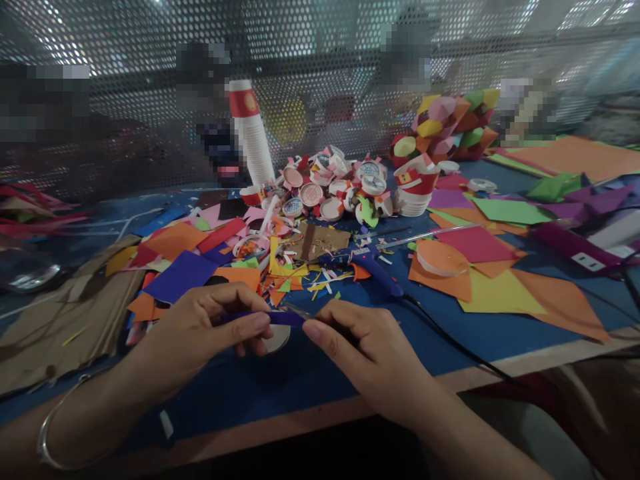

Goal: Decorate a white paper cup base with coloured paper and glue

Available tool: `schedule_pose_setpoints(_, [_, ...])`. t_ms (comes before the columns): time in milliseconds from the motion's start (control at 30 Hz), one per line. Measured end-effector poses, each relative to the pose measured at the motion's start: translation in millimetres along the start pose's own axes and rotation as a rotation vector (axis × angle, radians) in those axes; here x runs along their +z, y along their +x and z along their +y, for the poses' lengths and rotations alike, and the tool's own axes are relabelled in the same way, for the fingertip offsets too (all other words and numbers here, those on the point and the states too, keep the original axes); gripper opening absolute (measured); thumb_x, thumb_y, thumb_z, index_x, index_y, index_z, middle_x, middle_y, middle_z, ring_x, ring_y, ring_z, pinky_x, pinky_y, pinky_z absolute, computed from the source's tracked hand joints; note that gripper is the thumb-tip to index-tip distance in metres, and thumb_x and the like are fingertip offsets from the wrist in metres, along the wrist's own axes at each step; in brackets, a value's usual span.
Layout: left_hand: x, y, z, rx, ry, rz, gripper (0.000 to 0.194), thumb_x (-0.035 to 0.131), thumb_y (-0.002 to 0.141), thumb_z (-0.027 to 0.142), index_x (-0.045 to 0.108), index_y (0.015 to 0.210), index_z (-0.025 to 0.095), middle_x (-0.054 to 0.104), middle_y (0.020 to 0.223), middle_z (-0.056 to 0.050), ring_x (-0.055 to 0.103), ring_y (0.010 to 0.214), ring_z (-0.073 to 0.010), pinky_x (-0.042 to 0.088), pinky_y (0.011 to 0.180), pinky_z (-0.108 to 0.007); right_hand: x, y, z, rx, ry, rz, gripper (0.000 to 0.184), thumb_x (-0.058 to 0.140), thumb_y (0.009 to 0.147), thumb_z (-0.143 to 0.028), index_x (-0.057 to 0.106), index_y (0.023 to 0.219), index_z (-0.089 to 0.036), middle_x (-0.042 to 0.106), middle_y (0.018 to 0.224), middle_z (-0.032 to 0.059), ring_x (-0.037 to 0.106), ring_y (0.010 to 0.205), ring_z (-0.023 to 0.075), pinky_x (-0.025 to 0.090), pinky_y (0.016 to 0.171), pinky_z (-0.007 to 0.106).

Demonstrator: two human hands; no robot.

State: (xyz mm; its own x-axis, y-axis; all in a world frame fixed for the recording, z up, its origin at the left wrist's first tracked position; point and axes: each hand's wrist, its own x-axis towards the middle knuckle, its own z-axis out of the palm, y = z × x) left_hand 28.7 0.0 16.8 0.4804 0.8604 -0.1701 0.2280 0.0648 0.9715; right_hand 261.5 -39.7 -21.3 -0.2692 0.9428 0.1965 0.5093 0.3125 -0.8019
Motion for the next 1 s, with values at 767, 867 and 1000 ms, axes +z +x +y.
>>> schedule_pose_setpoints(767, [11.9,-0.3,-9.0,-0.132,-0.366,-0.071,0.021,0.075,0.090,0.028,0.058,0.096,0.018,0.081,0.091,-0.005,0.076,0.075,-0.0128,0.053,0.066,-0.020,2.4,-0.5,1.2,-0.024,0.007,0.056,0.035,0.054,0.102,-0.045,0.052,0.075,-0.022,0.044,0.065,-0.0051,0.042,0.057,0.0110,0.034,0.054,0.026])
schedule_pose_setpoints(867, [17.8,-2.7,-9.1,-0.172,-0.374,-0.110,0.024,0.074,0.092,0.031,0.054,0.096,0.019,0.081,0.093,-0.007,0.077,0.077,-0.0139,0.055,0.069,-0.022,2.6,-1.4,1.5,-0.032,-0.005,0.064,0.034,0.053,0.102,-0.043,0.052,0.075,-0.022,0.044,0.066,-0.0051,0.042,0.058,0.0109,0.035,0.054,0.026])
schedule_pose_setpoints(1000, [25.7,-6.3,-8.7,-0.208,-0.368,-0.141,0.027,0.072,0.093,0.037,0.052,0.098,0.019,0.081,0.093,-0.007,0.077,0.077,-0.0149,0.056,0.071,-0.025,2.3,-2.8,1.3,-0.042,-0.014,0.071,0.034,0.052,0.102,-0.044,0.053,0.077,-0.022,0.046,0.066,-0.0050,0.044,0.059,0.0112,0.036,0.055,0.025])
